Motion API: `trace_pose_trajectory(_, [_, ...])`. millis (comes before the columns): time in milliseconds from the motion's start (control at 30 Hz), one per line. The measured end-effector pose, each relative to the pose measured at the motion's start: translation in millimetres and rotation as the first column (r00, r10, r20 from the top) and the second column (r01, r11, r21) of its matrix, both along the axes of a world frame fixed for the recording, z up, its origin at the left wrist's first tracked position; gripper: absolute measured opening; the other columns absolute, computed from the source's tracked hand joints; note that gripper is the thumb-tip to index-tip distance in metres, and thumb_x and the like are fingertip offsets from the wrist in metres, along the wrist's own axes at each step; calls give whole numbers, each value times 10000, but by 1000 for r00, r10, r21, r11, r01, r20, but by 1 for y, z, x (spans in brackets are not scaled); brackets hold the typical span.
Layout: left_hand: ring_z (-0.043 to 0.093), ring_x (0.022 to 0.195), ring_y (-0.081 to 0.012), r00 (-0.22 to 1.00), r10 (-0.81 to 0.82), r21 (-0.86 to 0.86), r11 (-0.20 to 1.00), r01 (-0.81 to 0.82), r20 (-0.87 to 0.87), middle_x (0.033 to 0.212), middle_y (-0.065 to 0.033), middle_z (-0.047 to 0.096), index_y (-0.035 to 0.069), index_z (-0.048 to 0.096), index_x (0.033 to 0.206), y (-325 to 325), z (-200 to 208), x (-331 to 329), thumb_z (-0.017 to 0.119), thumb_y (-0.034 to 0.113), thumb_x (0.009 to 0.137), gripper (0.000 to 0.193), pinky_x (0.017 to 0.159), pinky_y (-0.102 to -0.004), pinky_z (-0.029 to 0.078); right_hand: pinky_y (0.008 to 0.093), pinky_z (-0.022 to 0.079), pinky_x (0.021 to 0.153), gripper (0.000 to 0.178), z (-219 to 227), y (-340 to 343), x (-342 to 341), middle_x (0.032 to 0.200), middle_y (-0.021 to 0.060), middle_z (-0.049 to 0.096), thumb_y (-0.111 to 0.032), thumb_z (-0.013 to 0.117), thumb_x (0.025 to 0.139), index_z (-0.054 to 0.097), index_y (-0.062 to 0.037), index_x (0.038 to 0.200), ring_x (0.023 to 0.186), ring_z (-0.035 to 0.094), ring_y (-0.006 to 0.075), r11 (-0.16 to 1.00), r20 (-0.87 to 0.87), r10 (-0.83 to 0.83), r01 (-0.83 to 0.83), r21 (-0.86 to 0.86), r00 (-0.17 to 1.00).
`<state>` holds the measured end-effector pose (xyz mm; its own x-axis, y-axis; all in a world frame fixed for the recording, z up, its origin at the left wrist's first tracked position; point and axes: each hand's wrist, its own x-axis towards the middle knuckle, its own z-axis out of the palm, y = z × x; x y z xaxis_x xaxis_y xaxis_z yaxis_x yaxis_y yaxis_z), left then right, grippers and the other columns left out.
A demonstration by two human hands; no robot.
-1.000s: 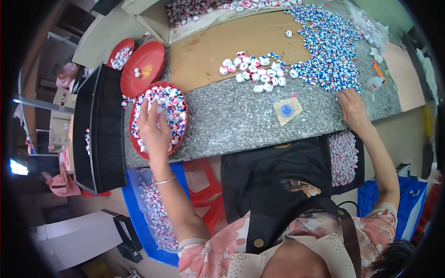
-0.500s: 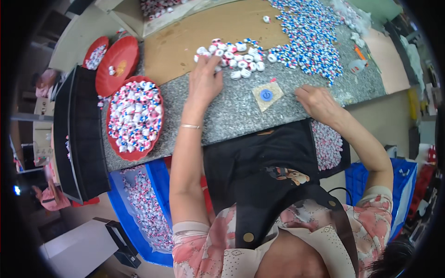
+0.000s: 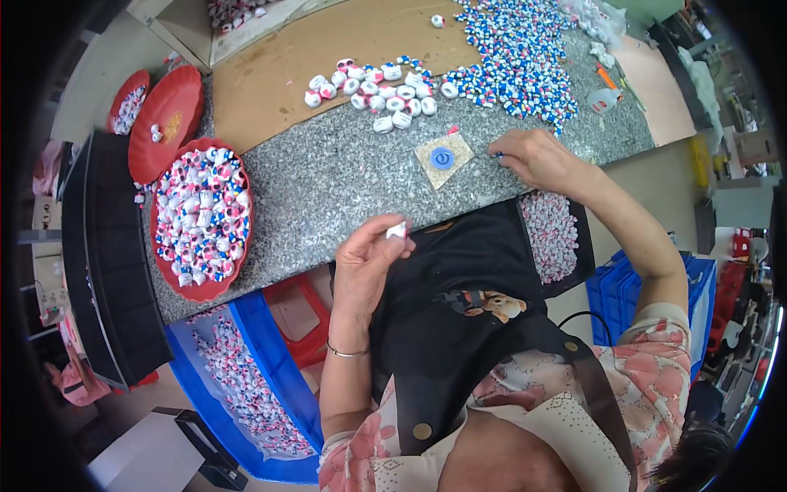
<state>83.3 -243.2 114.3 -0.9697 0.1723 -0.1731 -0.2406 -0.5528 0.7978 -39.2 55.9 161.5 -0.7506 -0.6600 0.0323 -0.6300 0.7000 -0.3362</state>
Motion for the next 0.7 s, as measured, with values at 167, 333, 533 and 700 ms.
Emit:
trace_pose_trajectory(167, [645, 929, -156, 994, -97, 12, 995, 98, -56, 1169, -117, 617, -26, 580, 1230, 0, 10, -6, 609, -77, 869, 366, 778, -243, 521, 416, 507, 678, 163, 0, 3, -4, 860, 148, 639, -66, 640, 829, 659, -4, 978, 795, 632, 352, 997, -21, 16, -14, 70, 1000])
trace_pose_trajectory(333, [647, 910, -161, 991, -10, -92, 996, -2, -134, 1142, -143, 639, -30, 561, 1255, 6, 1, -13, 647, -47, 860, 405, 832, -271, 535, 410, 504, 674, 145, -3, 4, -3, 838, 150, 626, -54, 665, 812, 667, 9, 943, 779, 627, 340, 1000, -73, 11, -12, -13, 997])
trace_pose_trajectory(533, [654, 952, -169, 991, -16, -93, 996, 3, -136, 1111, -93, 618, -51, 593, 1201, 5, 1, -11, 646, -86, 849, 357, 859, -283, 543, 399, 504, 666, 142, -3, -5, -3, 862, 151, 644, -51, 677, 811, 671, 12, 937, 769, 634, 335, 994, -100, 8, -20, -111, 995])
trace_pose_trajectory(700, [648, 970, -151, 983, 48, -170, 982, -78, -176, 1101, -83, 615, -48, 578, 1214, 6, 8, -16, 647, -101, 844, 380, 862, -254, 535, 384, 505, 628, 134, 18, -51, 0, 849, 128, 635, -29, 667, 800, 664, -2, 930, 746, 633, 319, 973, -135, 103, -128, -190, 985])
